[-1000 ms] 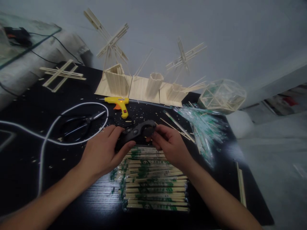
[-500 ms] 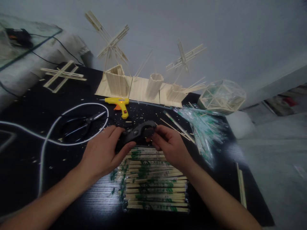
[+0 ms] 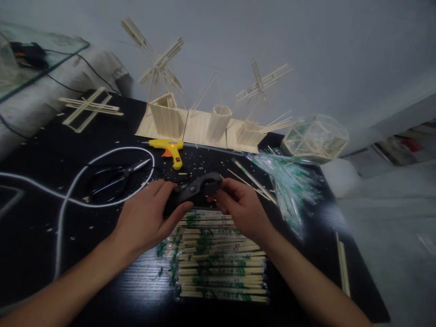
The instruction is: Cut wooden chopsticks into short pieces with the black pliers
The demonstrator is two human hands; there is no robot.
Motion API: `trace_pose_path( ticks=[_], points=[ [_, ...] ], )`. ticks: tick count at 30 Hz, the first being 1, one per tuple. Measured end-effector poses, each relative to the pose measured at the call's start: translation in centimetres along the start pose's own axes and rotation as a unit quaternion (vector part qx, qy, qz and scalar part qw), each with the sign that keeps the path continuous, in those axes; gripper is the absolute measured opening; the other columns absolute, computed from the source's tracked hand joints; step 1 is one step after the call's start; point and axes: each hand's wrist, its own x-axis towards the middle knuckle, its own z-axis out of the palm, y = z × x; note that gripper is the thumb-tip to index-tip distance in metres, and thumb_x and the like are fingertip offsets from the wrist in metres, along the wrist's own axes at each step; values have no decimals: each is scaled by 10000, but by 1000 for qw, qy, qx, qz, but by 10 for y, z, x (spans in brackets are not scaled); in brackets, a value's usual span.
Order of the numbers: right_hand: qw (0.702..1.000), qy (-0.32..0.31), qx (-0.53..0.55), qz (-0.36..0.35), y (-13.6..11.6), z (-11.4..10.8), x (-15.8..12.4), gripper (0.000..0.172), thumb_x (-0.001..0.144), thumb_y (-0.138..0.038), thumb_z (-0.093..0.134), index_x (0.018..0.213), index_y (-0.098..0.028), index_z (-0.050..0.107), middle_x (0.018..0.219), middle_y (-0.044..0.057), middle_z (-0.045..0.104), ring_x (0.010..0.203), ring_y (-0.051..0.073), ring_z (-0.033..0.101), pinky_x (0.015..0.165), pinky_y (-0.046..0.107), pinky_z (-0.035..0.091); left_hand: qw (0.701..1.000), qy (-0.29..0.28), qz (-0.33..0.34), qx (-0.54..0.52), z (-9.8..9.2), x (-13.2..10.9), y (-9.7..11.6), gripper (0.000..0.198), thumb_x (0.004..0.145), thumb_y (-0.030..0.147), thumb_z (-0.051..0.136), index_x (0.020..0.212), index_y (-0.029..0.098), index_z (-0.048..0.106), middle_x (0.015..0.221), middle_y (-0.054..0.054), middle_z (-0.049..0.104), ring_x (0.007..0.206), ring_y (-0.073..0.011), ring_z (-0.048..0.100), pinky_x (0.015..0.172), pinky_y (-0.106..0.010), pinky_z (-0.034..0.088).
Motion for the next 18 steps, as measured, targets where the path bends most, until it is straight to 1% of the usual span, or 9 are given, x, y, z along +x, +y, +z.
trace_pose_path(
  ticks=[6, 11, 14, 18],
  points=[
    [1000, 11, -23, -9, 0, 1, 0, 161, 893, -334, 675, 838, -183, 684, 698, -13, 608, 551, 95, 418, 518, 248, 346, 1000, 5, 5, 5, 1, 0, 0, 523, 966, 638, 368, 1044, 186, 620, 977, -93, 674, 851, -261, 655, 662, -363, 482],
    [999, 18, -28, -7, 3, 0, -1, 177, 887, -343, 693, 830, -176, 696, 625, -34, 545, 542, 98, 401, 508, 247, 313, 1000, -18, 1, 0, 0, -2, -1, 533, 975, 644, 350, 979, 182, 615, 900, -82, 662, 816, -263, 651, 651, -367, 468],
    [999, 22, -38, -2, 4, 0, -1, 188, 895, -354, 686, 845, -173, 696, 653, -22, 574, 555, 100, 414, 519, 249, 321, 999, -32, -5, 4, -1, -1, 0, 542, 986, 638, 317, 945, 187, 615, 841, -69, 655, 778, -262, 653, 633, -367, 460],
    [1000, 12, -22, 0, 2, 0, -1, 237, 900, -405, 681, 844, -175, 679, 728, 5, 640, 551, 97, 423, 517, 252, 336, 999, -32, -4, 7, -1, -1, 1, 551, 982, 643, 319, 998, 184, 624, 962, -99, 683, 829, -273, 667, 647, -376, 479]
  ],
)
